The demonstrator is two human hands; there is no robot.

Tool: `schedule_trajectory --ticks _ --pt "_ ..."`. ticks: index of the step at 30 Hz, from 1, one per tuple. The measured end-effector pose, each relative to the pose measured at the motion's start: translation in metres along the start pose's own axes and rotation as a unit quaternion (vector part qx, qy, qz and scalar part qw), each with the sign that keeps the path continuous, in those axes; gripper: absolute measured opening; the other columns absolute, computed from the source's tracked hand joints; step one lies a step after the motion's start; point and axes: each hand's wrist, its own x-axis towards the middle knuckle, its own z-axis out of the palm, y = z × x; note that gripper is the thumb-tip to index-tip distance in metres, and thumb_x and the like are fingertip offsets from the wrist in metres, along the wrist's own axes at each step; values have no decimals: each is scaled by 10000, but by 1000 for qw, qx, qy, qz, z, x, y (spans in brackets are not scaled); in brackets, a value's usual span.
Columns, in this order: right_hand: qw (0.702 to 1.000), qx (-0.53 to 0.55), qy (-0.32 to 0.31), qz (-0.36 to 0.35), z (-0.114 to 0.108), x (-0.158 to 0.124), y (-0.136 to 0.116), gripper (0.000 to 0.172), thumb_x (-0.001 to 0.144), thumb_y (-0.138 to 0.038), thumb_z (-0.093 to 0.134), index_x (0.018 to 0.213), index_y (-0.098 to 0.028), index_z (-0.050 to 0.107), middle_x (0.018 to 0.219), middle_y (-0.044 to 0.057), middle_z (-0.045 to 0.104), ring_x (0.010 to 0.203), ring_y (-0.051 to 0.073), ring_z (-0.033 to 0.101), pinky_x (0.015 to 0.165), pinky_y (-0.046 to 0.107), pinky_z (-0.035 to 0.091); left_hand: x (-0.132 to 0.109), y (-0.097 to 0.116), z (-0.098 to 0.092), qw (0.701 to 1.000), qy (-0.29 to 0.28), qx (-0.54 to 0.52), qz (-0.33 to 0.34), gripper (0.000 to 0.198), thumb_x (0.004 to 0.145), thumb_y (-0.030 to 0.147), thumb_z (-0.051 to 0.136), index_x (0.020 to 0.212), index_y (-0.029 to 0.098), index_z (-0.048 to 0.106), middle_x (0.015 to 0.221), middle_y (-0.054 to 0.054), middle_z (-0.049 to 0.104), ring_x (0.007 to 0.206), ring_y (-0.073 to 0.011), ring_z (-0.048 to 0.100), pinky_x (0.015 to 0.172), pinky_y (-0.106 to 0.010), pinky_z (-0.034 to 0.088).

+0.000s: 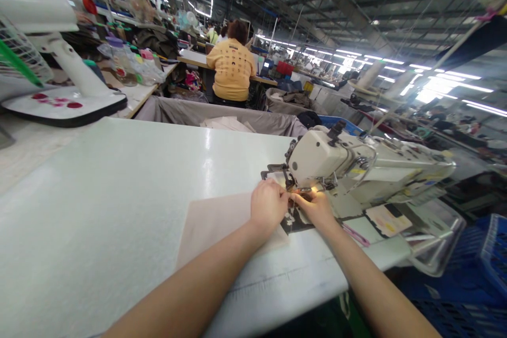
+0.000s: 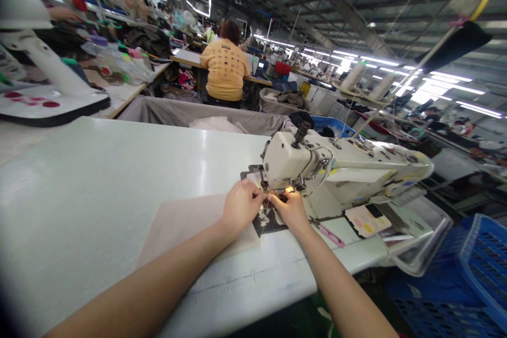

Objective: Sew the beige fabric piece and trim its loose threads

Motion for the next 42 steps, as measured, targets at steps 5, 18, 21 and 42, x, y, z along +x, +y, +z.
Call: schedule_trajectory --ticks 5,18,21,42 --pt "999 -16 12 -40 0 -2 -1 339 708 -518 639 749 -192 722 771 77 727 764 253 641 736 365 471 1 -2 -1 1000 -8 -1 7 204 858 250 619 696 199 731 853 -46 648 882 -199 574 787 -311 433" --pt "925 309 221 21 -37 8 14 301 692 -454 551 688 -231 349 612 -41 413 525 105 403 463 243 352 2 -11 0 999 -7 16 45 233 861 230 559 722 177 739 851 -64 656 883 -208 583 810 -318 432" --pt "901 369 228 27 -49 -8 16 306 680 -389 617 710 -219 364 601 -64 409 514 80 412 459 209 368 3 -13 -3 999 -5 13 49 275 891 238 530 704 171 719 831 -59 644 853 -188 582 798 -304 438" --pt "957 -22 256 -137 -45 -53 52 415 870 -403 562 1206 -159 545 1311 185 508 1086 266 566 869 461 551 -77 -35 -67 948 -158 254 105 525 998 340 383 1479 133 401 1561 -113 359 1465 -273 277 1208 -516 217"
